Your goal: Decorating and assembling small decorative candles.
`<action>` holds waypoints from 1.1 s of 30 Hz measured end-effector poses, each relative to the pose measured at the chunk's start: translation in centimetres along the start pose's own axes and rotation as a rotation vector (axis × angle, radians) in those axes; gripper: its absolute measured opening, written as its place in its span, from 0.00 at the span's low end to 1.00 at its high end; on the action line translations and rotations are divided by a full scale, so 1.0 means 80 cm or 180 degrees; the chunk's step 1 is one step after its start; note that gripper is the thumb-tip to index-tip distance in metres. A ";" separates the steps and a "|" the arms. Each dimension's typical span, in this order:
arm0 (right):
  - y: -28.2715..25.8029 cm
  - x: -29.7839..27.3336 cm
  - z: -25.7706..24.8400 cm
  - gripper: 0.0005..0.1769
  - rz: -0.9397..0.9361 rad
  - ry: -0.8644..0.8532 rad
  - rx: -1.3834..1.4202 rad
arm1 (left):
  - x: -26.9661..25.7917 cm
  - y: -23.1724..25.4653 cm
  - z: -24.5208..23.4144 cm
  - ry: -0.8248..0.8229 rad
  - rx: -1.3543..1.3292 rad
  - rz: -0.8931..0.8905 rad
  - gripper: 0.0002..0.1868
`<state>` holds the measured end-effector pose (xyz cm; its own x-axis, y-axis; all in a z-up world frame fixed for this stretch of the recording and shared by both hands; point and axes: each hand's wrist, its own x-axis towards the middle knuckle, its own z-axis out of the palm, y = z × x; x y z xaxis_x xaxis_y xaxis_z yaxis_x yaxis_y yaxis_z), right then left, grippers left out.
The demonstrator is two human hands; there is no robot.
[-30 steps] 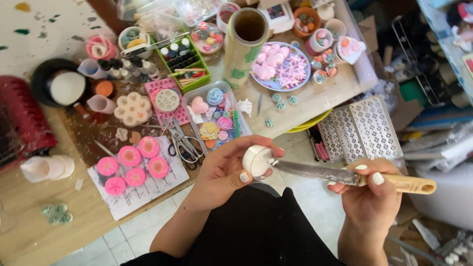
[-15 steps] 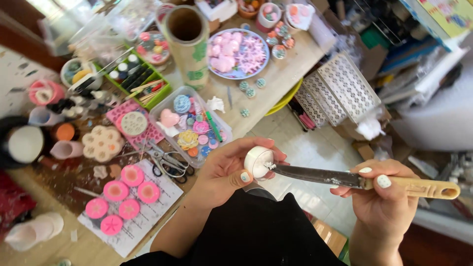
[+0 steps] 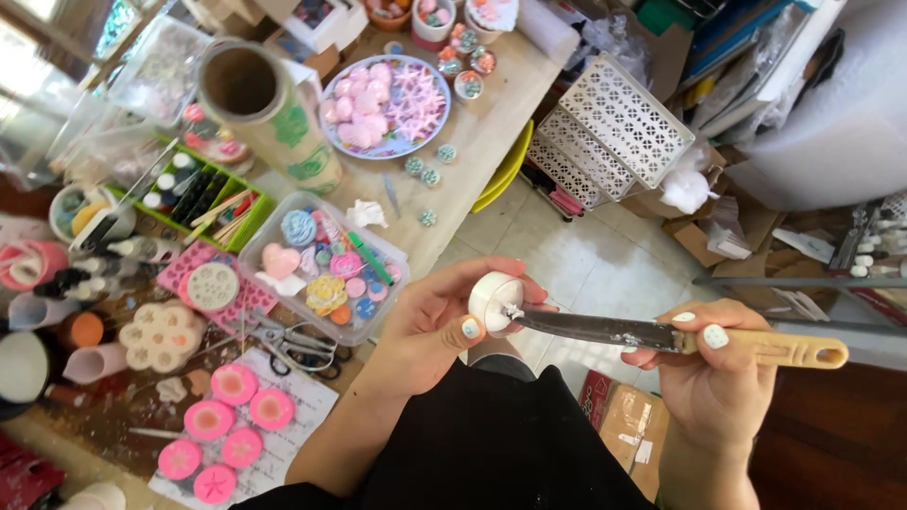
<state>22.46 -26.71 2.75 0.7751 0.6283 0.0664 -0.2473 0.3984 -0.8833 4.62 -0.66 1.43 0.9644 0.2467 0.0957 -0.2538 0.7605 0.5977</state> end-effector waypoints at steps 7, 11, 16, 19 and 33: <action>0.000 0.041 -0.061 0.12 -0.0142 0.0234 0.0103 | 0.085 -0.030 0.012 0.0000 -0.0010 -0.0132 0.38; -0.008 0.078 -0.095 0.13 -0.0198 0.0401 0.0151 | 0.149 -0.049 0.021 -0.0061 0.0014 -0.0133 0.37; -0.025 0.129 -0.139 0.12 -0.0231 0.0608 0.0169 | 0.234 -0.078 0.035 -0.0160 -0.0066 -0.0081 0.36; -0.043 0.161 -0.167 0.12 -0.0286 0.0590 0.0262 | 0.282 -0.096 0.043 -0.0180 -0.0097 -0.0108 0.37; -0.108 0.277 -0.230 0.12 -0.0211 0.1046 -0.0186 | 0.439 -0.130 0.045 -0.0065 -0.0184 -0.0281 0.39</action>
<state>52.46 -28.56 3.28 0.9367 0.3496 -0.0200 -0.1635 0.3862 -0.9078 41.42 -2.05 1.47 0.9843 0.1654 0.0611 -0.1711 0.8122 0.5577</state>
